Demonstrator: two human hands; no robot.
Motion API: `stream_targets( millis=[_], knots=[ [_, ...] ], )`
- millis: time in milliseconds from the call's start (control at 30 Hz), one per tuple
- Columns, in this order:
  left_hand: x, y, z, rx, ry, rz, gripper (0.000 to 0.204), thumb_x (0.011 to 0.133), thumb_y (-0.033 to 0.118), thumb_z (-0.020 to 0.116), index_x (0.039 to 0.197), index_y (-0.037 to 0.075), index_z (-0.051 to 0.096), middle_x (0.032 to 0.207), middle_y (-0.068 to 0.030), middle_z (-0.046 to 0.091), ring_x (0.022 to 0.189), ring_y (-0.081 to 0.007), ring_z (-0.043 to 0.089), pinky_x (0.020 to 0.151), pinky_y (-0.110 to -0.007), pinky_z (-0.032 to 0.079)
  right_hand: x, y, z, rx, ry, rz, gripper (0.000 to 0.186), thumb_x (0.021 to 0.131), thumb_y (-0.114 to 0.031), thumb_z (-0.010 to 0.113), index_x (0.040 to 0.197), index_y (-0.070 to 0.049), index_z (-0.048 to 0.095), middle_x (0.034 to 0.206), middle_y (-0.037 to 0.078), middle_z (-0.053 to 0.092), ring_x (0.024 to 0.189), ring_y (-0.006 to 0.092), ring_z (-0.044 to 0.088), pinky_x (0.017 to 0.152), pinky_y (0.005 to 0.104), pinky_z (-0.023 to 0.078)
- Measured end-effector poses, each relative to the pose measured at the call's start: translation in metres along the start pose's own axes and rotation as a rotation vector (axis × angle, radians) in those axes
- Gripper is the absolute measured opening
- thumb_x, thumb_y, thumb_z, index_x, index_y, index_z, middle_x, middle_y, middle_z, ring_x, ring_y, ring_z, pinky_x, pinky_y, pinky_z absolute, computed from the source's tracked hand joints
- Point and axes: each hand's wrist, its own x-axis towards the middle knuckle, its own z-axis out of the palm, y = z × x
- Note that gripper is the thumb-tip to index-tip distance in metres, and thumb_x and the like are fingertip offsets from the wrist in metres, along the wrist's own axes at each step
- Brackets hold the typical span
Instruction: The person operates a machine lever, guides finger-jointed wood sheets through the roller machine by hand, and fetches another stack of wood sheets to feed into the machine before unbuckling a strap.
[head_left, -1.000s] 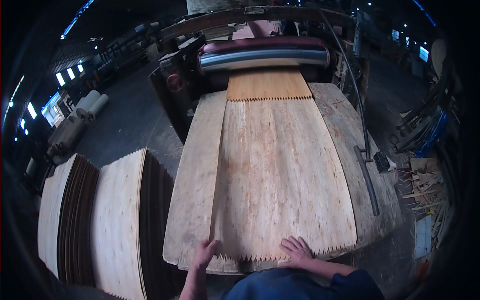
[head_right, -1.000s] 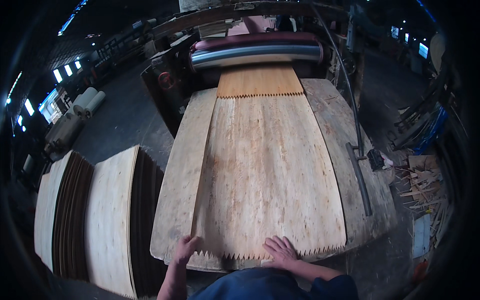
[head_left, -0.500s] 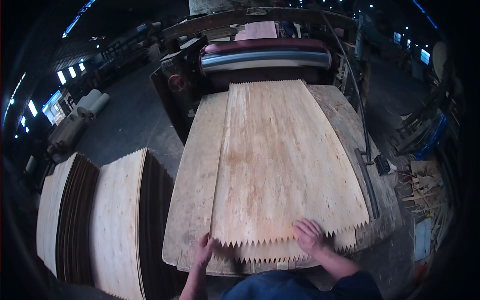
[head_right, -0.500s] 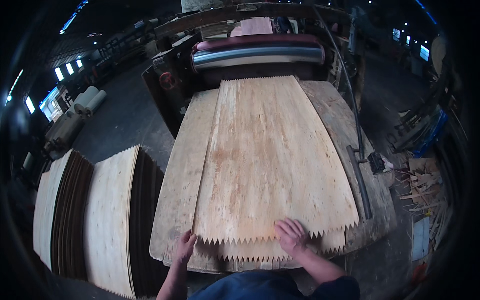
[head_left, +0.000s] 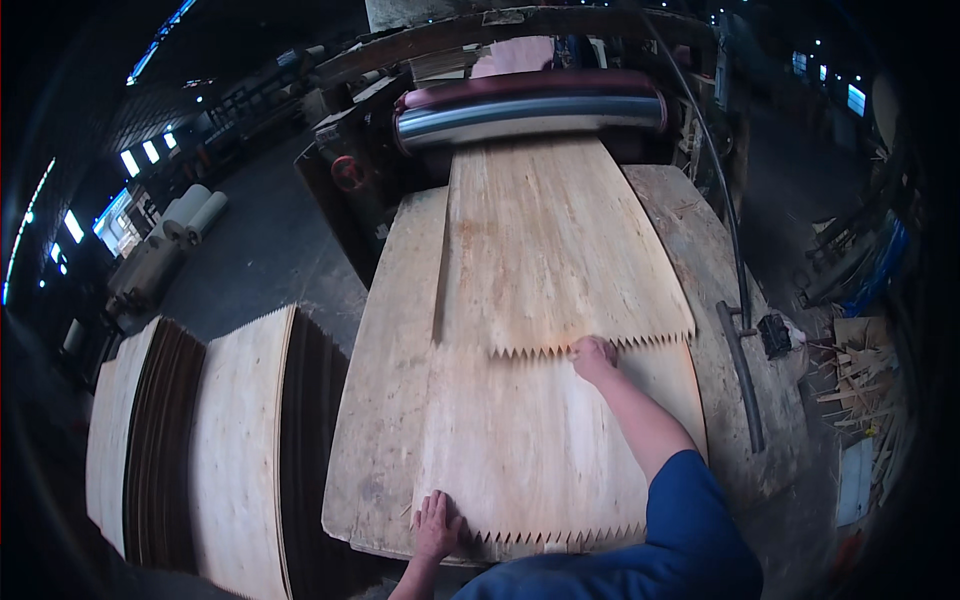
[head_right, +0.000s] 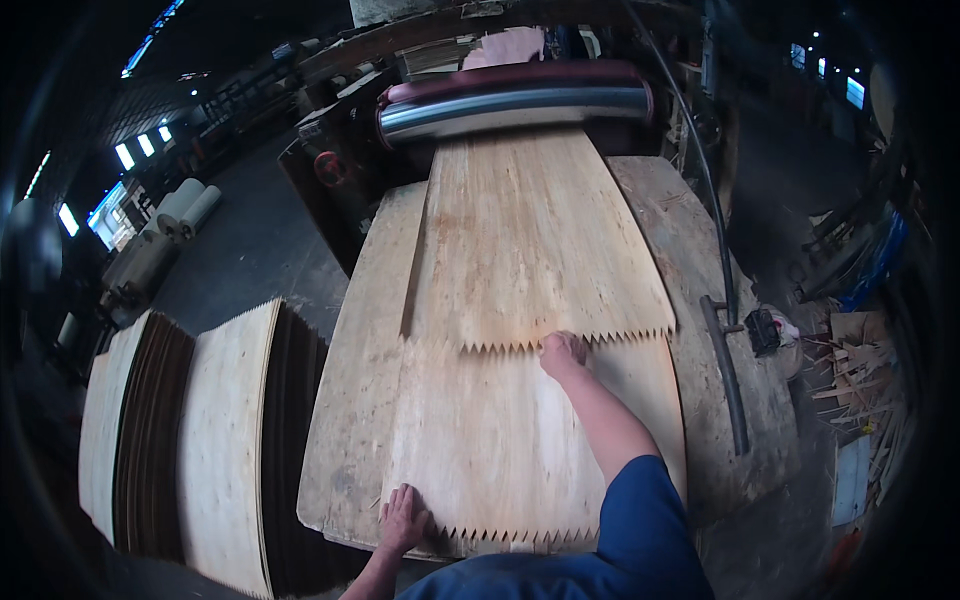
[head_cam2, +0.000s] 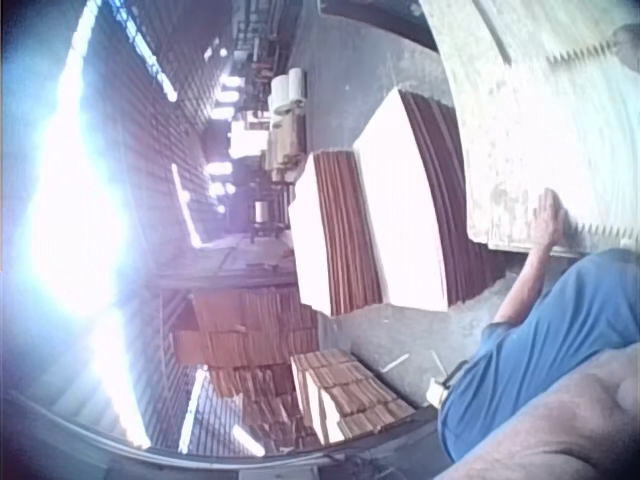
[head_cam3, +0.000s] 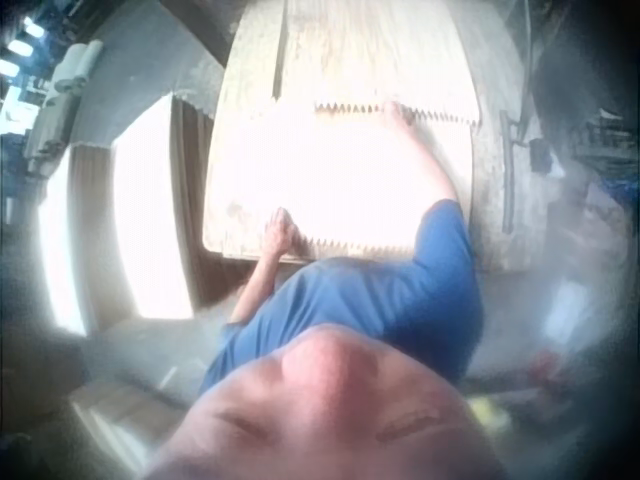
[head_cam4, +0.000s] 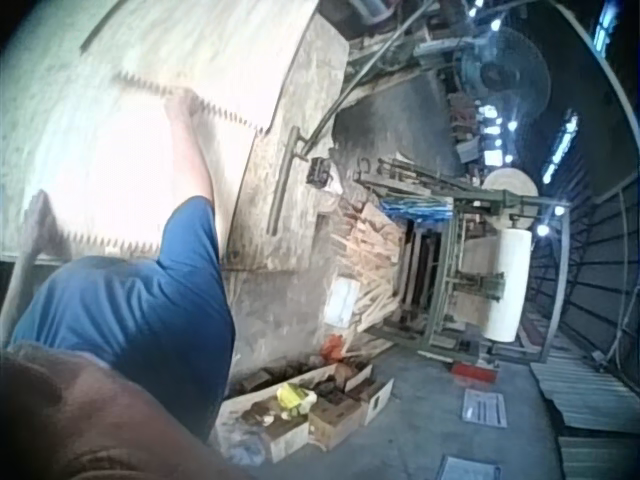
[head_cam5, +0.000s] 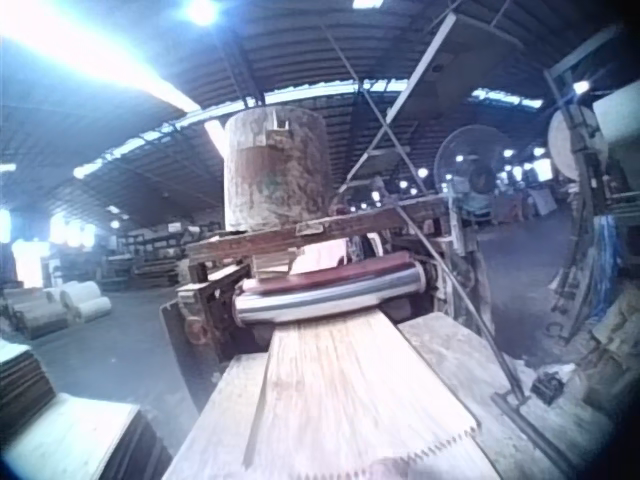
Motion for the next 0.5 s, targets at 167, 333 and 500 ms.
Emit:
stream_targets(
  millis=[167, 333, 500],
  knots=[
    [0.0, -0.021, 0.003, -0.053, 0.195, -0.2, 0.073, 0.083, 0.035, 0.064, 0.144, 0.007, 0.034, 0.15, -0.015, 0.034, 0.139, -0.036, 0.029, 0.111, -0.054, 0.023, -0.091, 0.013, 0.055, 0.037, -0.188, -0.034, 0.035, 0.083, -0.026, 0.061, 0.113, -0.008, 0.065, 0.127, 0.013, 0.057, 0.126, 0.0276, 0.046, 0.105, 0.046, 0.034],
    [-0.002, -0.034, -0.008, -0.124, 0.259, -0.26, 0.068, 0.083, 0.032, 0.064, 0.141, 0.006, 0.04, 0.144, -0.0194, 0.041, 0.135, -0.0386, 0.034, 0.11, -0.052, 0.028, -0.211, -0.01, 0.024, -0.017, -0.227, -0.141, 0.051, 0.09, -0.034, 0.055, 0.132, -0.007, 0.05, 0.145, 0.013, 0.04, 0.137, 0.0306, 0.032, 0.113, 0.0487, 0.022],
    [0.014, -0.026, -0.068, -0.966, 0.13, -0.408, 0.053, 0.088, 0.027, 0.063, 0.129, -0.004, 0.052, 0.106, -0.0175, 0.067, 0.093, -0.0226, 0.065, 0.081, -0.033, 0.052, -0.295, -0.018, 0.002, -0.06, -0.347, -0.149, 0.062, 0.088, -0.046, 0.054, 0.137, -0.008, 0.047, 0.149, 0.01, 0.037, 0.141, 0.0292, 0.026, 0.116, 0.0479, 0.016]
  ],
)
